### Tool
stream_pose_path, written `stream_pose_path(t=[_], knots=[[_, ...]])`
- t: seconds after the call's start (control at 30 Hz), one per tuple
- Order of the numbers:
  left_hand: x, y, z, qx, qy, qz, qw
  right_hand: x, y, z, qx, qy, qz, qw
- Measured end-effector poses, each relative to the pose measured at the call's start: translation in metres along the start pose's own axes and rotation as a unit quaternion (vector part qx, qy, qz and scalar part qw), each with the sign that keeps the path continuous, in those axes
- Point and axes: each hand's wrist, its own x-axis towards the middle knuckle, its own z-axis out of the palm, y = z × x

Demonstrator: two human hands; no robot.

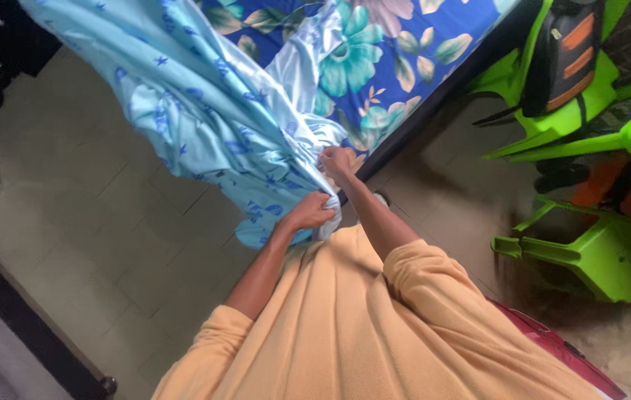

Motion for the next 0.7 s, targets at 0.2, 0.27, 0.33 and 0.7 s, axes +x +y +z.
stream_pose_path(t=[0.2, 0.27, 0.33, 0.7], knots=[[0.079, 0.050, -0.006, -0.082, -0.022, -0.043, 0.995, 0.051, -0.025, -0.038, -0.015, -0.119, -0.110, 0.987], [0.114, 0.076, -0.003, -0.111, -0.012, -0.065, 0.992, 0.062, -0.032, -0.055, -0.029, -0.165, -0.114, 0.979], [0.152, 0.105, 0.003, -0.108, 0.007, -0.033, 0.994, 0.075, -0.037, -0.085, -0.055, -0.181, -0.071, 0.979], [0.260, 0.205, 0.037, -0.137, 0.002, -0.067, 0.988, 0.229, -0.147, -0.254, 0.044, -0.105, -0.016, 0.993]])
